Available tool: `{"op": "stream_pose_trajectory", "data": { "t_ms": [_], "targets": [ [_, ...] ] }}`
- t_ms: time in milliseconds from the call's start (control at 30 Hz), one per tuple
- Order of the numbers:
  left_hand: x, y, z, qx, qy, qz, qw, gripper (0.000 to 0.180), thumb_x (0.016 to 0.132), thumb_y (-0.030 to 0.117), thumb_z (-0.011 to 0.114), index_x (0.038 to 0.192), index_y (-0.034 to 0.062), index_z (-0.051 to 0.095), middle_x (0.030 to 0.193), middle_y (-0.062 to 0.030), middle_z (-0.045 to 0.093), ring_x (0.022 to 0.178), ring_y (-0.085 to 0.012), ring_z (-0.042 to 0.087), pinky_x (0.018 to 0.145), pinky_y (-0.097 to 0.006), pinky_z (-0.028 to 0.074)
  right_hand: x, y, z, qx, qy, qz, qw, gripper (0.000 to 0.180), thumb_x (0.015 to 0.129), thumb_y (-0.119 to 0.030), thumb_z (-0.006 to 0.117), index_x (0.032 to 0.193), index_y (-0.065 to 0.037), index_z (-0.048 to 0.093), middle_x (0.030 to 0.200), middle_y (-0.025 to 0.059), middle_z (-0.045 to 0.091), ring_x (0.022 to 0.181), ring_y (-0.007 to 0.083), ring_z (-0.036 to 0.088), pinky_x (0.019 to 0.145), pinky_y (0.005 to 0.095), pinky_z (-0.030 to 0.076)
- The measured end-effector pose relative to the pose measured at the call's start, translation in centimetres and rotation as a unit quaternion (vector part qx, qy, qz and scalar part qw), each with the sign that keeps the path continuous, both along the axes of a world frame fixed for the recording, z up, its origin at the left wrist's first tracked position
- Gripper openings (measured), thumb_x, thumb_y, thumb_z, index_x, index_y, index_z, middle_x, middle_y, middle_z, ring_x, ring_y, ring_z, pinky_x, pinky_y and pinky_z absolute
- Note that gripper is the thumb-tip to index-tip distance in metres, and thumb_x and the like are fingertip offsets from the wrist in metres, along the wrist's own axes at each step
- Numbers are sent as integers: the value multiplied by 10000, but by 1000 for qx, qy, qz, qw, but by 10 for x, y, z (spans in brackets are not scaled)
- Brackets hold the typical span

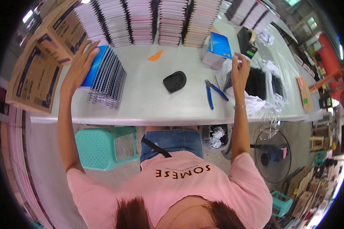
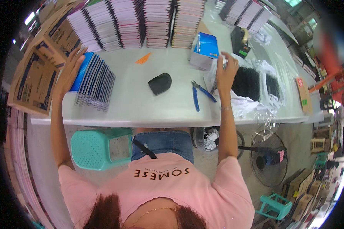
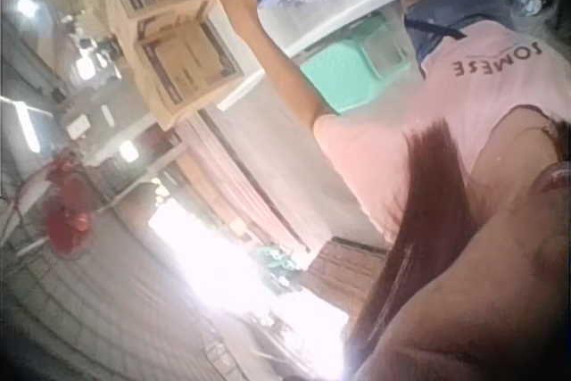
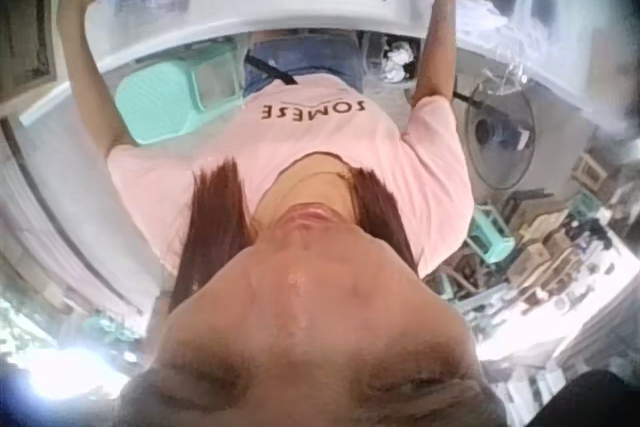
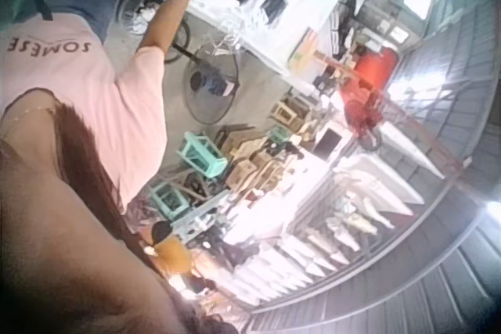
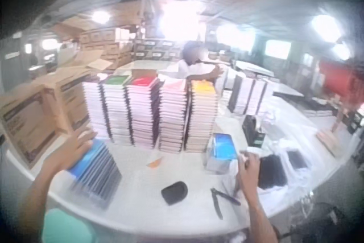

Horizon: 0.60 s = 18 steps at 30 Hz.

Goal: The person assembles notebooks by threading wire coils through pre-punched holes, cutting the excess wire with pliers, and crimping the ends.

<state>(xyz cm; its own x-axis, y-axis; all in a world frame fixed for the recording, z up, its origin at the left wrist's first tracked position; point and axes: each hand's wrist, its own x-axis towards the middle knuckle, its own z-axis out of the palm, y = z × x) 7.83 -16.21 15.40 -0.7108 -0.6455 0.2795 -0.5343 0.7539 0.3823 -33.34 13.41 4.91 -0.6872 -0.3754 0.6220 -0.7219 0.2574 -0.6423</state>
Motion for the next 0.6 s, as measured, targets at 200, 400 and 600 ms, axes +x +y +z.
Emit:
{"op": "stream_pose_trajectory", "data": {
  "t_ms": [200, 400, 600],
  "targets": [
    [-25, 74, 31, -94, 56, -17, 994, 447, 987, 352, 493, 1377, 136, 524, 1447, -156, 399, 1342, -328, 395, 1125, -408, 292, -81, -27, -13, -26, -344, 106, 932, 378, 893, -295, 705, 1083, 21, 626, 859, 73, 635, 745, 141, 595, 663, 287, 497],
    [-65, 131, 9, 44, 96, -177, 978, 429, 922, 224, 617, 1332, 107, 564, 1376, -136, 484, 1313, -308, 429, 1106, -392, 316, -79, -32, -16, -64, -354, 122, 925, 330, 862, -227, 726, 985, 54, 605, 828, 98, 660, 679, 138, 629, 540, 250, 513],
    [-137, 145, -33, 199, 115, -305, 924, 446, 890, 217, 668, 1311, 99, 576, 1323, -112, 522, 1253, -277, 486, 1054, -390, 371, -78, -25, -2, -29, -294, 71, 953, 283, 865, -196, 713, 989, 34, 604, 792, 88, 656, 683, 153, 639, 584, 268, 509]
  ]
}}
